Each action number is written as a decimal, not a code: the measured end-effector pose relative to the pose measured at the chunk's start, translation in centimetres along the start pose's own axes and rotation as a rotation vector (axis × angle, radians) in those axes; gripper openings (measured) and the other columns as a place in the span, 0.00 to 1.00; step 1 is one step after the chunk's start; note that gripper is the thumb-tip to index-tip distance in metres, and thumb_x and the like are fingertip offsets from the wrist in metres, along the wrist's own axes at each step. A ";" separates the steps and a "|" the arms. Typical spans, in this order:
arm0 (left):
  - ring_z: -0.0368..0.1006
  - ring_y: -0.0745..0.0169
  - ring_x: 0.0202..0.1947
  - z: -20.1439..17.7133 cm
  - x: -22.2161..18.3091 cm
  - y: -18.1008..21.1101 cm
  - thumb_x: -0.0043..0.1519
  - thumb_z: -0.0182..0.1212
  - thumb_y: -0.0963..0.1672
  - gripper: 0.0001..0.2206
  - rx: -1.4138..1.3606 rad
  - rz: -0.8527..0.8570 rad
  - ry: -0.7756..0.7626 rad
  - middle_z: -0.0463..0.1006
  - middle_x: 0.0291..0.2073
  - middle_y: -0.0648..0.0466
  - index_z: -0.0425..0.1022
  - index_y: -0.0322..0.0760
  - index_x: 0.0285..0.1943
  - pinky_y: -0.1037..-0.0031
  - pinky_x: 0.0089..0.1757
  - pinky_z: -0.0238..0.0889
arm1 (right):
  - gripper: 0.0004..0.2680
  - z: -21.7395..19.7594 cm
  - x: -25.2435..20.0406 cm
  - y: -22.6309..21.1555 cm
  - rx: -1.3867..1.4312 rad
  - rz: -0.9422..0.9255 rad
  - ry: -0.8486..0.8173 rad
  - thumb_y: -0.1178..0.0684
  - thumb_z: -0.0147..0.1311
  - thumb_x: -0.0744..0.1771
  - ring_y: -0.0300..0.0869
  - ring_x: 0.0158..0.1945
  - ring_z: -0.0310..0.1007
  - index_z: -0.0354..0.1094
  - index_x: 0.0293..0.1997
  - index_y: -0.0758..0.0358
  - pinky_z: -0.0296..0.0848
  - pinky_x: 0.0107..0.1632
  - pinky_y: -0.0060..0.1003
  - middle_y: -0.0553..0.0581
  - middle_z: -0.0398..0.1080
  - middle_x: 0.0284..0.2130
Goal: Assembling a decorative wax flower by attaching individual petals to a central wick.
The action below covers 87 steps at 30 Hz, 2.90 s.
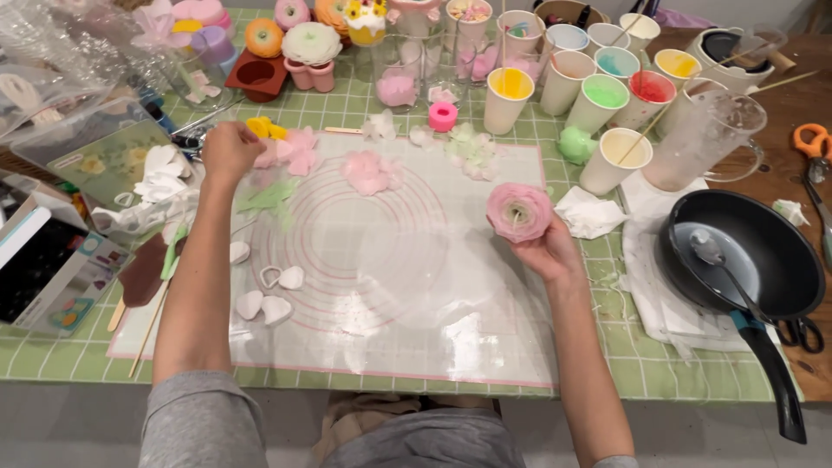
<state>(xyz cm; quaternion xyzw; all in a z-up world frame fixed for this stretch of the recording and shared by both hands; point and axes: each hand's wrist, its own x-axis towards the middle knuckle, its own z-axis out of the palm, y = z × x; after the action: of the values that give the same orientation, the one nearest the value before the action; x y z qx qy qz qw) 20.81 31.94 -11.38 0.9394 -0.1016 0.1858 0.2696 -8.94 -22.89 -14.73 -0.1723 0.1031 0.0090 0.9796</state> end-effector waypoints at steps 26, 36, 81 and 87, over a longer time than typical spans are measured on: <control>0.79 0.48 0.38 23.1 -19.2 69.9 0.43 0.74 0.43 0.09 -0.176 0.979 -0.442 0.82 0.29 0.46 0.81 0.39 0.30 0.61 0.47 0.61 | 0.17 0.7 -1.4 -1.8 0.146 -0.131 -0.104 0.47 0.38 0.74 0.55 0.65 0.67 0.61 0.67 0.68 0.64 0.68 0.57 0.65 0.66 0.63; 0.79 0.49 0.39 27.1 -20.5 69.9 0.46 0.68 0.39 0.05 -0.129 0.991 -0.413 0.82 0.29 0.47 0.82 0.40 0.29 0.61 0.53 0.58 | 0.16 2.1 -0.4 2.0 0.147 -0.081 -0.167 0.48 0.38 0.74 0.52 0.64 0.68 0.62 0.66 0.69 0.64 0.68 0.54 0.64 0.67 0.62; 0.77 0.54 0.38 2.6 -11.4 44.3 0.56 0.66 0.40 0.04 -0.506 0.980 -0.294 0.84 0.35 0.53 0.83 0.35 0.37 0.64 0.47 0.62 | 0.17 5.5 -3.3 -0.2 -0.261 -0.084 -0.090 0.43 0.37 0.72 0.50 0.58 0.74 0.65 0.60 0.62 0.73 0.63 0.50 0.61 0.72 0.55; 0.78 0.52 0.37 2.1 -12.0 44.1 0.53 0.66 0.39 0.07 -0.503 0.996 -0.396 0.85 0.35 0.50 0.85 0.35 0.39 0.64 0.48 0.64 | 0.15 5.6 -3.4 -0.1 -0.278 -0.105 -0.135 0.43 0.40 0.73 0.46 0.56 0.74 0.65 0.60 0.62 0.75 0.61 0.48 0.58 0.72 0.53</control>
<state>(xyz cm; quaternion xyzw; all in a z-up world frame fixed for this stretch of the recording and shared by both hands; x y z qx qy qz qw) -2.31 -4.87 2.84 0.7026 -0.6196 0.0815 0.3403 -11.20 -21.01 -8.84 -0.3106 0.0256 -0.0162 0.9501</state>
